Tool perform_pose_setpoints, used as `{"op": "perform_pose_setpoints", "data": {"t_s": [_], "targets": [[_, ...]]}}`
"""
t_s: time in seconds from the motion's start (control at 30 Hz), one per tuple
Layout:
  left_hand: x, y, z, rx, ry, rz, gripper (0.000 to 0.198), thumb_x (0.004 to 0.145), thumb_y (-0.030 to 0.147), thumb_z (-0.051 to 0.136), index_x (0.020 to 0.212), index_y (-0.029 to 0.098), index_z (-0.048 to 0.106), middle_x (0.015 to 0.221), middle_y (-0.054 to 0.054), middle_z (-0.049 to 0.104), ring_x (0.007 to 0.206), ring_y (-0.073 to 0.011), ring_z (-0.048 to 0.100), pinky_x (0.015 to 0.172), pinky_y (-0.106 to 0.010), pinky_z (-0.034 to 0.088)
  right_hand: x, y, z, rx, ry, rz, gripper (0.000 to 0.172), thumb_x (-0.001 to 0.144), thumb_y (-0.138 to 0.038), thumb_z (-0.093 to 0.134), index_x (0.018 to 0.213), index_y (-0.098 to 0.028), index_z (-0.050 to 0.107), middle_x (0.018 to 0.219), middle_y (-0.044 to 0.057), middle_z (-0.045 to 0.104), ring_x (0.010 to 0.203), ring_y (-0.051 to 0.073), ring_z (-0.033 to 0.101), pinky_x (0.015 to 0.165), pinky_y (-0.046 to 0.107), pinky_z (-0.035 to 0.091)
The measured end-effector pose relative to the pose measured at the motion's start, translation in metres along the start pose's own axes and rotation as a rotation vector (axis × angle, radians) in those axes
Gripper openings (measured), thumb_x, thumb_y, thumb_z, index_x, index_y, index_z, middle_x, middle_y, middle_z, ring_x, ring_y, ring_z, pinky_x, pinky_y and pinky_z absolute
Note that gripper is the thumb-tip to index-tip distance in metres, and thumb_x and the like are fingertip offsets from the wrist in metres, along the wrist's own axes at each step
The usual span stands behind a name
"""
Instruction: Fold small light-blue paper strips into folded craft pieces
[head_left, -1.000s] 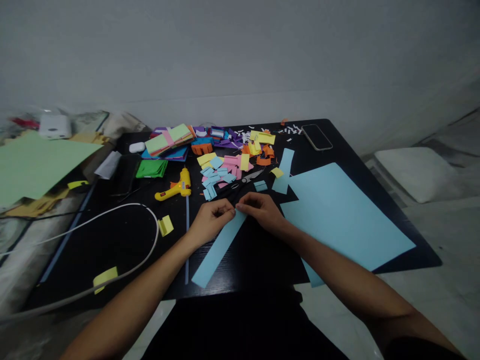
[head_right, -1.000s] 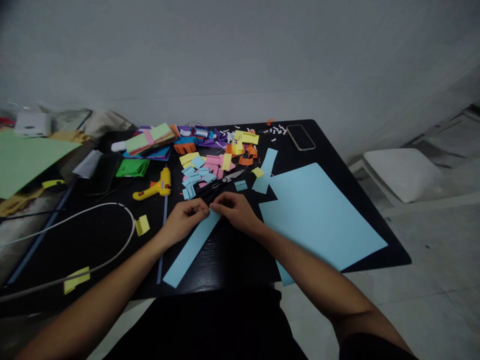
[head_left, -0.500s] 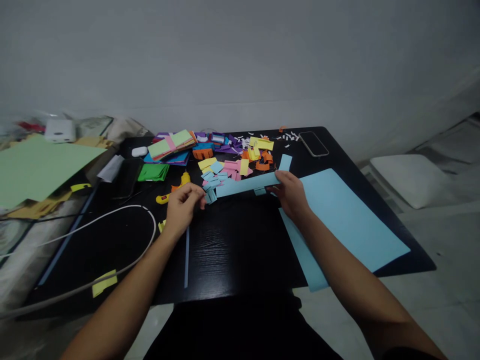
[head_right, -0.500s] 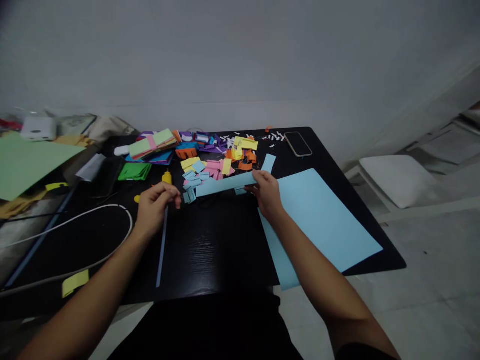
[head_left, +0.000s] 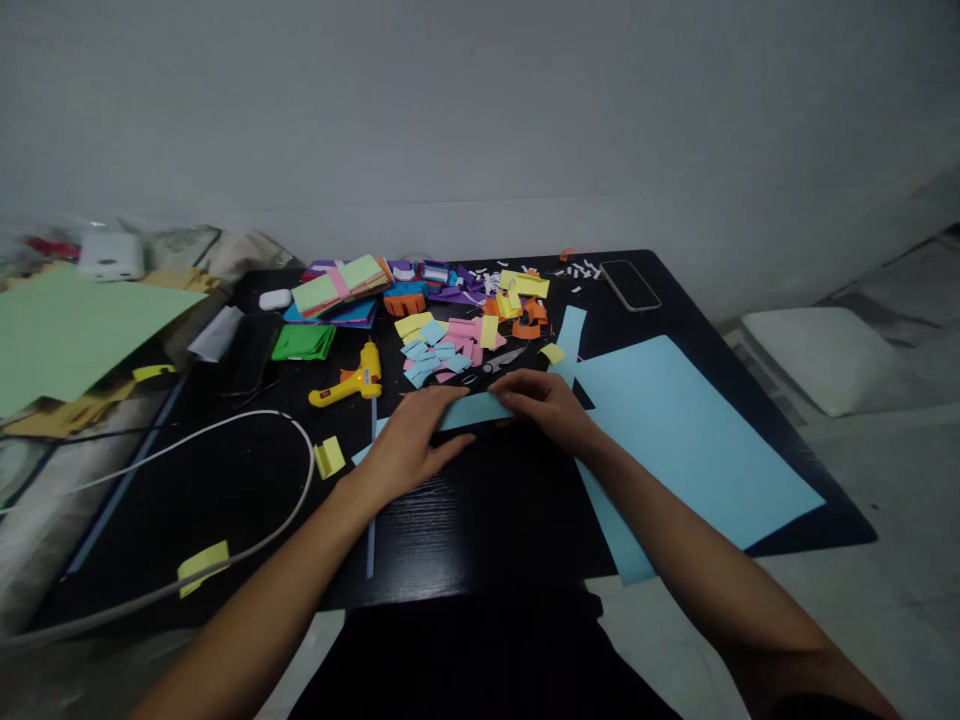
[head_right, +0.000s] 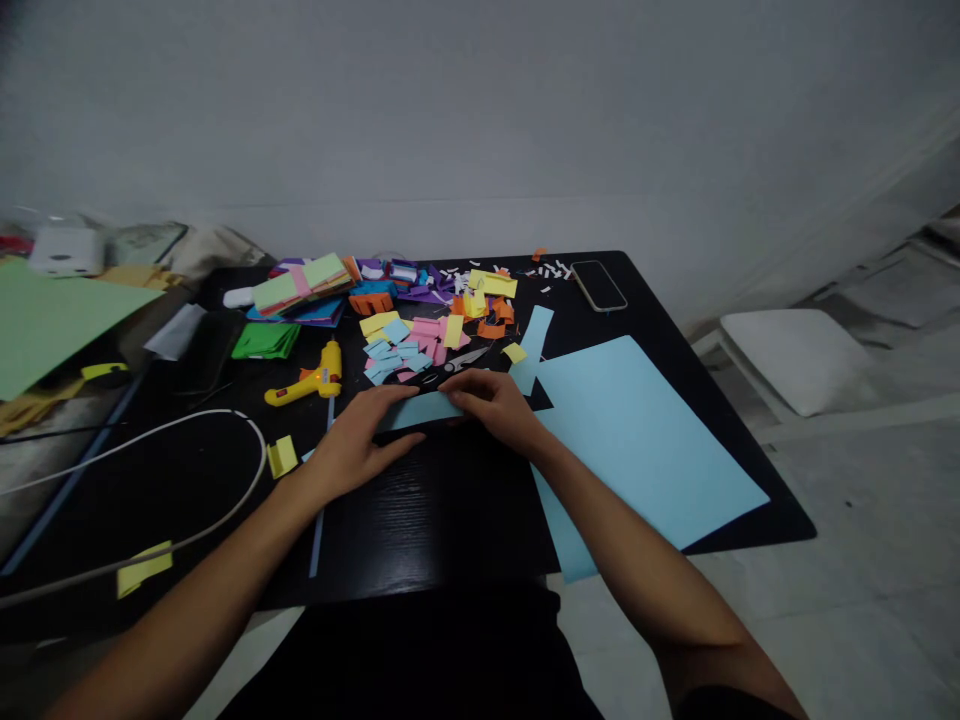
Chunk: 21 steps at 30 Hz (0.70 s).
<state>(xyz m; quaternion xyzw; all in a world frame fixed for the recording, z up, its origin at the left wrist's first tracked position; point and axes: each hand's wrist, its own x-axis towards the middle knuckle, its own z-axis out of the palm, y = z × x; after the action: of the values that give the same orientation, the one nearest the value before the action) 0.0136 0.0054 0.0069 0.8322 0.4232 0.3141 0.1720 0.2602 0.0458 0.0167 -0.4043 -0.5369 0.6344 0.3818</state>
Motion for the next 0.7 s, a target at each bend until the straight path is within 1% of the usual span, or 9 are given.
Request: {"op": "perform_pose_setpoints", "data": {"t_s": [0.1, 0.2, 0.3, 0.4, 0.47, 0.53, 0.6, 0.7], "targets": [[-0.0012, -0.0045, 0.0007, -0.042, -0.016, -0.049, 0.045, 0.095, 0.032, 0.072, 0.137, 0.025, 0.058, 0.131, -0.011, 0.070, 0.121, -0.0291, 0.068, 0.107, -0.049, 0.053, -0.0007, -0.0003, -0.0017, -0.067, -0.031, -0.036, 0.027, 0.079, -0.040, 0.084, 0.099, -0.023, 0.080, 0.094, 0.003, 0.075, 0.083, 0.021, 0.069, 0.079, 0.039, 0.060], [-0.0012, -0.0078, -0.0018, -0.081, -0.031, -0.057, 0.038, 0.096, 0.033, 0.073, 0.131, 0.025, 0.061, 0.127, -0.010, 0.071, 0.118, -0.0266, 0.069, 0.104, -0.044, 0.054, -0.0012, 0.0004, -0.0038, -0.145, -0.058, -0.061, 0.037, 0.072, -0.038, 0.091, 0.105, -0.025, 0.079, 0.088, 0.002, 0.075, 0.078, 0.021, 0.069, 0.077, 0.038, 0.058], [-0.0005, -0.0082, -0.0049, -0.095, -0.036, -0.040, 0.041, 0.094, 0.038, 0.075, 0.132, 0.027, 0.062, 0.127, -0.009, 0.071, 0.118, -0.0263, 0.070, 0.103, -0.042, 0.055, -0.0013, 0.0030, -0.0055, -0.164, -0.097, -0.081, 0.044, 0.071, -0.038, 0.093, 0.111, -0.027, 0.079, 0.095, 0.003, 0.077, 0.085, 0.023, 0.071, 0.081, 0.040, 0.057], [0.0005, -0.0066, -0.0066, -0.106, -0.037, -0.016, 0.042, 0.094, 0.040, 0.076, 0.132, 0.026, 0.063, 0.127, -0.010, 0.072, 0.118, -0.0264, 0.070, 0.104, -0.043, 0.055, -0.0011, 0.0053, -0.0063, -0.222, -0.144, -0.144, 0.047, 0.073, -0.040, 0.092, 0.116, -0.028, 0.079, 0.106, 0.004, 0.078, 0.098, 0.026, 0.072, 0.091, 0.043, 0.056], [0.0011, -0.0054, -0.0071, -0.117, -0.033, 0.002, 0.042, 0.093, 0.039, 0.076, 0.131, 0.026, 0.065, 0.126, -0.010, 0.073, 0.118, -0.0265, 0.070, 0.104, -0.044, 0.056, -0.0010, 0.0056, -0.0062, -0.311, -0.158, -0.223, 0.046, 0.074, -0.040, 0.093, 0.117, -0.028, 0.079, 0.112, 0.005, 0.079, 0.107, 0.027, 0.071, 0.099, 0.045, 0.054], [0.0015, -0.0045, -0.0073, -0.122, -0.031, 0.017, 0.041, 0.093, 0.038, 0.076, 0.131, 0.026, 0.066, 0.126, -0.010, 0.073, 0.118, -0.0267, 0.070, 0.105, -0.045, 0.056, -0.0010, 0.0053, -0.0057, -0.373, -0.160, -0.286, 0.043, 0.075, -0.040, 0.092, 0.115, -0.028, 0.080, 0.115, 0.006, 0.079, 0.110, 0.028, 0.071, 0.104, 0.048, 0.052], [0.0017, -0.0039, -0.0077, -0.117, -0.028, 0.029, 0.041, 0.093, 0.038, 0.076, 0.131, 0.026, 0.067, 0.126, -0.010, 0.073, 0.119, -0.0268, 0.070, 0.105, -0.046, 0.056, -0.0012, 0.0046, -0.0050, -0.381, -0.152, -0.304, 0.039, 0.076, -0.041, 0.091, 0.112, -0.029, 0.081, 0.114, 0.006, 0.079, 0.109, 0.028, 0.072, 0.105, 0.049, 0.052], [0.0015, -0.0035, -0.0083, -0.104, -0.011, 0.049, 0.041, 0.093, 0.038, 0.076, 0.132, 0.026, 0.068, 0.126, -0.010, 0.074, 0.118, -0.0263, 0.071, 0.105, -0.045, 0.057, -0.0017, 0.0032, -0.0044, -0.366, -0.142, -0.286, 0.038, 0.076, -0.041, 0.091, 0.111, -0.029, 0.082, 0.114, 0.005, 0.080, 0.110, 0.028, 0.073, 0.106, 0.048, 0.052]]}}
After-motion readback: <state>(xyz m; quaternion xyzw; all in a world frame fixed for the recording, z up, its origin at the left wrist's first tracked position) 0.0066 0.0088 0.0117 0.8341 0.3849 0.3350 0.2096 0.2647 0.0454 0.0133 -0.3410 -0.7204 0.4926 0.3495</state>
